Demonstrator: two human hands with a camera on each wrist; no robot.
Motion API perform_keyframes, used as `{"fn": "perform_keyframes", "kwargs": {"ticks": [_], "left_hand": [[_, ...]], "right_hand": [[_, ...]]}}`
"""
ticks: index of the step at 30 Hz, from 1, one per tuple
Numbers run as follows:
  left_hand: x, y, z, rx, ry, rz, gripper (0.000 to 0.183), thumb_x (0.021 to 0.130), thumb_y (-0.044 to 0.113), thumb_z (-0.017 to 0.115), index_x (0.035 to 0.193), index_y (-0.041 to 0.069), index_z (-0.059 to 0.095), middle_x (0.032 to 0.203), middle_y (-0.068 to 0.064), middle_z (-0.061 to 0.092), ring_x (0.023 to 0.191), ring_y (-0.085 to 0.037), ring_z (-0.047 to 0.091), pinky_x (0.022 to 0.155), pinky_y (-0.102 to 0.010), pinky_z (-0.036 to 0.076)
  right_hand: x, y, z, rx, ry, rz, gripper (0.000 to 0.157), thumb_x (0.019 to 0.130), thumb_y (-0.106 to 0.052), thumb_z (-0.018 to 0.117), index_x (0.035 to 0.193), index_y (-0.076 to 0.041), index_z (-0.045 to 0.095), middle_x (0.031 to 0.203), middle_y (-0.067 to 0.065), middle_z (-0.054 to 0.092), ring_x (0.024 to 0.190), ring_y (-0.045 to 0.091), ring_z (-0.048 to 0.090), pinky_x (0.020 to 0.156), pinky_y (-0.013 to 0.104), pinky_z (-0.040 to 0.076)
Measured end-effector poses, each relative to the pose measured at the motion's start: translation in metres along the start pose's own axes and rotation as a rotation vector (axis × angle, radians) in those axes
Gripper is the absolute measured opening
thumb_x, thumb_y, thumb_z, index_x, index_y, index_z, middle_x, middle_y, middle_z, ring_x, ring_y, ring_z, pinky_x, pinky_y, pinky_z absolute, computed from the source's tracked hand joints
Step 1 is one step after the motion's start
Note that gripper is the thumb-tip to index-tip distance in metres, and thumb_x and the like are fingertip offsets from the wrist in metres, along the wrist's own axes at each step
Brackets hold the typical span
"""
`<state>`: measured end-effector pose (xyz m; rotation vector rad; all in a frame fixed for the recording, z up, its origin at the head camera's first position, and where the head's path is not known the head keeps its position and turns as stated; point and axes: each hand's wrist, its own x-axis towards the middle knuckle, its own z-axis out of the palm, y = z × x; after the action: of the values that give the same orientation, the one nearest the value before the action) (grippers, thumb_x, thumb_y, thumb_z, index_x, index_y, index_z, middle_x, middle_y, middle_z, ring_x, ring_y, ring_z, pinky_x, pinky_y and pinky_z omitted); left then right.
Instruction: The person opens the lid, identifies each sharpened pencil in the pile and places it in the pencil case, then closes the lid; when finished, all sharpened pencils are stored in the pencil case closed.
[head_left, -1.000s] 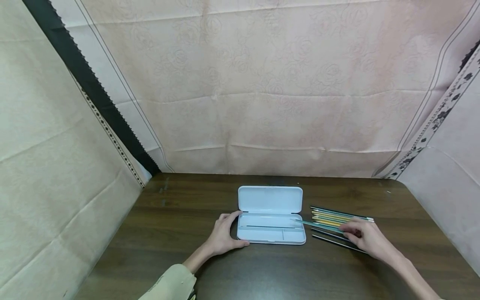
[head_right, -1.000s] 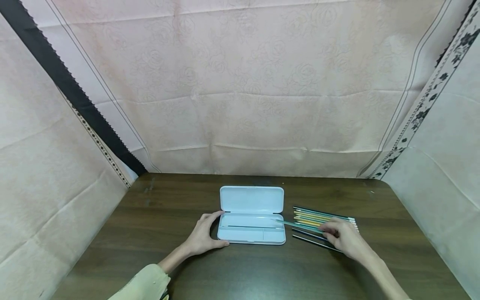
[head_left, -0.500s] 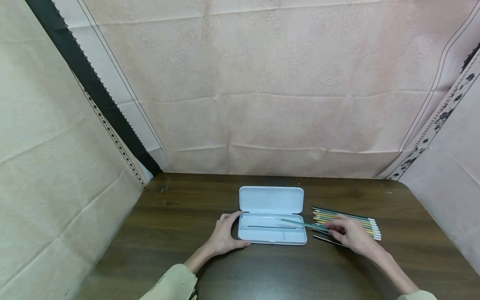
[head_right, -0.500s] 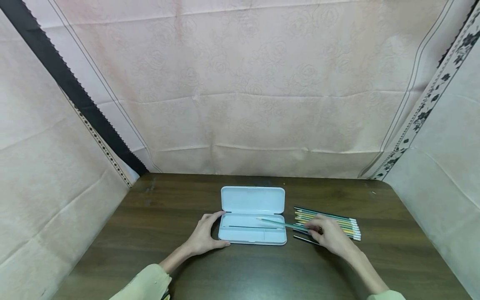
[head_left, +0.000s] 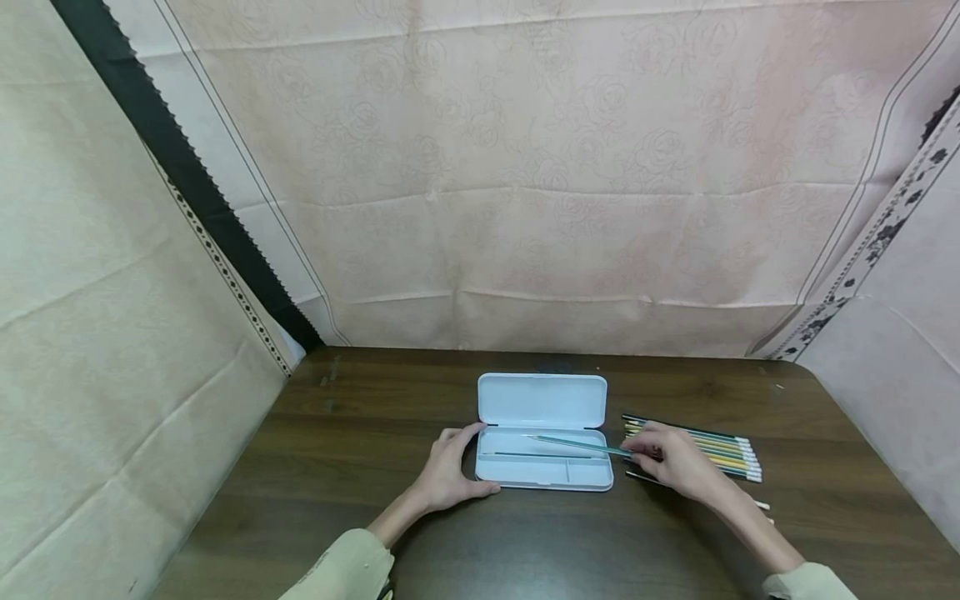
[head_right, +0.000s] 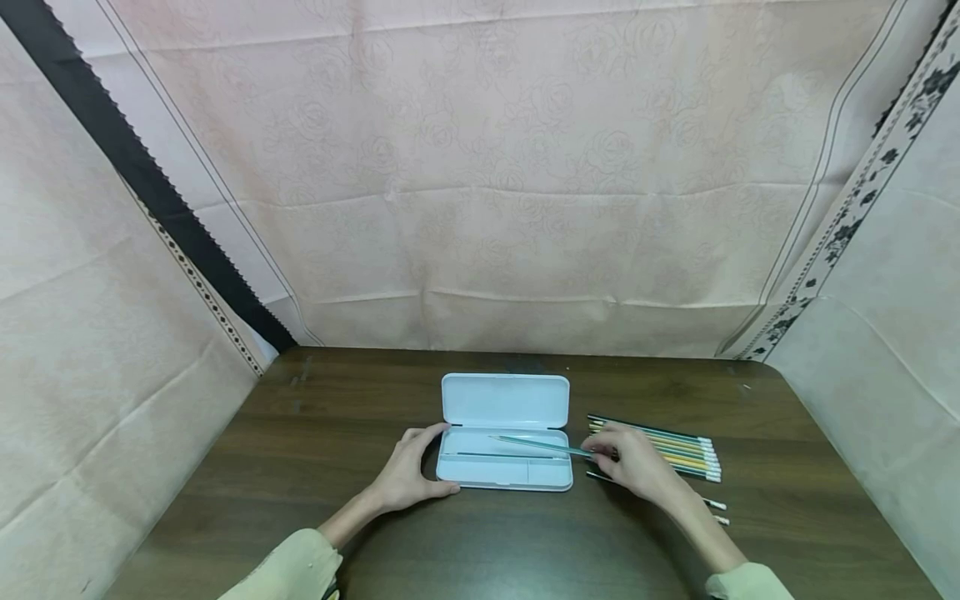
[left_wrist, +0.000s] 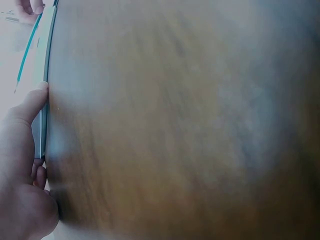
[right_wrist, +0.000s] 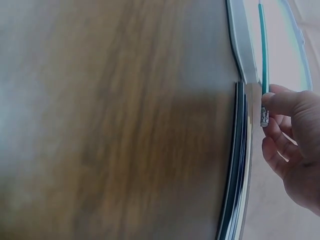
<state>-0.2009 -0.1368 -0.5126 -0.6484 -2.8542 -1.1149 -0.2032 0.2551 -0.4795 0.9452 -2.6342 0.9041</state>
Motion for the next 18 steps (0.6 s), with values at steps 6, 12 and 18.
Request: {"fn": "perform_keyframes", "kwargs": {"ticks": [6, 12, 18], "left_hand": [[0.000, 0.000, 0.000, -0.001, 0.001, -0.001, 0.090, 0.076, 0.044, 0.087, 0.149, 0.012, 0.044, 0.138, -0.014, 0.049, 0.126, -0.035, 0.040, 0.094, -0.057, 0.040], [0.000, -0.001, 0.001, 0.000, -0.002, -0.005, 0.091, 0.076, 0.046, 0.086, 0.149, 0.013, 0.044, 0.138, -0.014, 0.048, 0.125, -0.034, 0.040, 0.093, -0.057, 0.040], [0.000, -0.001, 0.000, -0.004, -0.001, -0.004, 0.091, 0.076, 0.046, 0.086, 0.149, 0.013, 0.044, 0.138, -0.014, 0.048, 0.125, -0.034, 0.040, 0.093, -0.057, 0.040]], "right_hand": [[0.009, -0.005, 0.006, 0.006, -0.021, -0.008, 0.023, 0.082, 0.008, 0.075, 0.098, -0.008, 0.076, 0.091, -0.003, 0.064, 0.069, 0.004, 0.051, 0.058, 0.025, 0.046], [0.016, -0.008, 0.011, 0.023, -0.037, -0.017, 0.024, 0.082, 0.008, 0.076, 0.099, -0.009, 0.077, 0.090, -0.005, 0.063, 0.071, 0.005, 0.051, 0.059, 0.024, 0.047], [0.022, -0.013, 0.015, 0.026, -0.029, -0.078, 0.025, 0.081, 0.009, 0.077, 0.099, -0.008, 0.077, 0.091, -0.001, 0.065, 0.075, 0.006, 0.055, 0.063, 0.026, 0.050]]}}
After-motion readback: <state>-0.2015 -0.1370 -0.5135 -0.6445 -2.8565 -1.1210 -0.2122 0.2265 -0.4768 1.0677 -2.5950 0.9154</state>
